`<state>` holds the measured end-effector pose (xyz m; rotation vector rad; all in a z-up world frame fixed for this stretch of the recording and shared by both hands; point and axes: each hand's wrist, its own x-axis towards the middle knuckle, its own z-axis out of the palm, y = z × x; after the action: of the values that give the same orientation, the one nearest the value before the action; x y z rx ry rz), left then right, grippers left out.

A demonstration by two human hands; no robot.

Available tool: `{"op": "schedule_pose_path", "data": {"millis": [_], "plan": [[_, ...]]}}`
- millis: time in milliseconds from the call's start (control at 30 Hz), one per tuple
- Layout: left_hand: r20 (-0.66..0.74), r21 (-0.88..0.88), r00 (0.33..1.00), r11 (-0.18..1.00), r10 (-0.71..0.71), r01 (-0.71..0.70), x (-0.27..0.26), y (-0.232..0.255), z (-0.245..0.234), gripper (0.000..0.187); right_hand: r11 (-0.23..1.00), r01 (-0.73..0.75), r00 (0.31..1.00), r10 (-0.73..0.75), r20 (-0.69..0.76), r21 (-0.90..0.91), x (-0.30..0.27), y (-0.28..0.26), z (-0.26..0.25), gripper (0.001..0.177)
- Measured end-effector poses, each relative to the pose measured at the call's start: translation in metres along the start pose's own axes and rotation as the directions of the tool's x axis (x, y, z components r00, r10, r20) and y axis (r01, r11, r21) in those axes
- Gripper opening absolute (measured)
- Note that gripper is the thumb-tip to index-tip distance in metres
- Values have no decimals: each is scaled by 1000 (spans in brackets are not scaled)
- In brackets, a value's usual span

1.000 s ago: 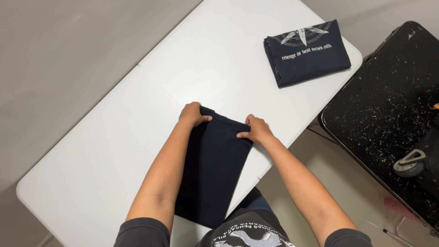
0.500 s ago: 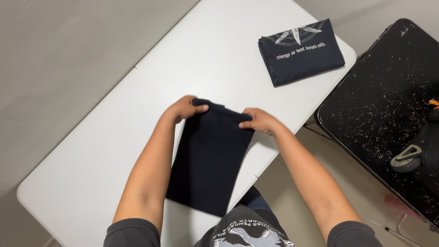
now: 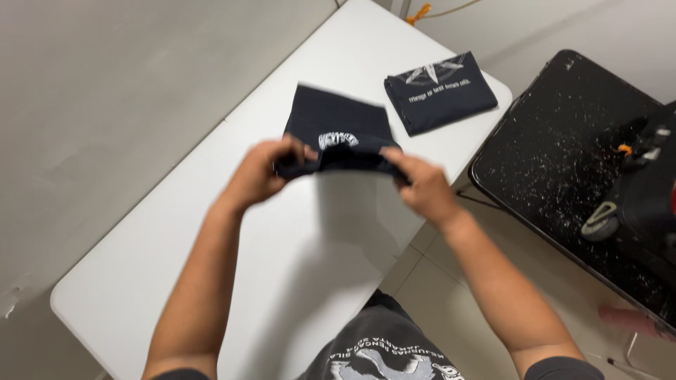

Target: The person folds a black t-shirt on a white table and places it into a suitcase with other clothes.

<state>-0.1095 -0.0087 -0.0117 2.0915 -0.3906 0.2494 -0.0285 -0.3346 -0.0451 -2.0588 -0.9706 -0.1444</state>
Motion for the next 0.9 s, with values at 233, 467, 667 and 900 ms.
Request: {"op": "schedule_pose_path", "data": {"millis": [233, 467, 667, 900], "plan": [[205, 255, 825, 842, -527, 475, -189, -41, 119, 49, 999, 49, 938, -39, 345, -22, -186, 26, 121, 45], [-228, 466, 920, 794, -319, 390, -187, -98, 179, 50, 913, -226, 942, 293, 162, -339, -201, 53, 165, 64], [-48, 683, 881, 628, -470, 372, -193, -117, 176, 55, 863, -201, 892, 357, 278, -463, -207, 6, 198, 81], [-237, 712, 725, 392, -646, 582, -176, -112, 137, 44, 966, -174, 842, 248, 480, -194, -168, -3, 190, 63]]}}
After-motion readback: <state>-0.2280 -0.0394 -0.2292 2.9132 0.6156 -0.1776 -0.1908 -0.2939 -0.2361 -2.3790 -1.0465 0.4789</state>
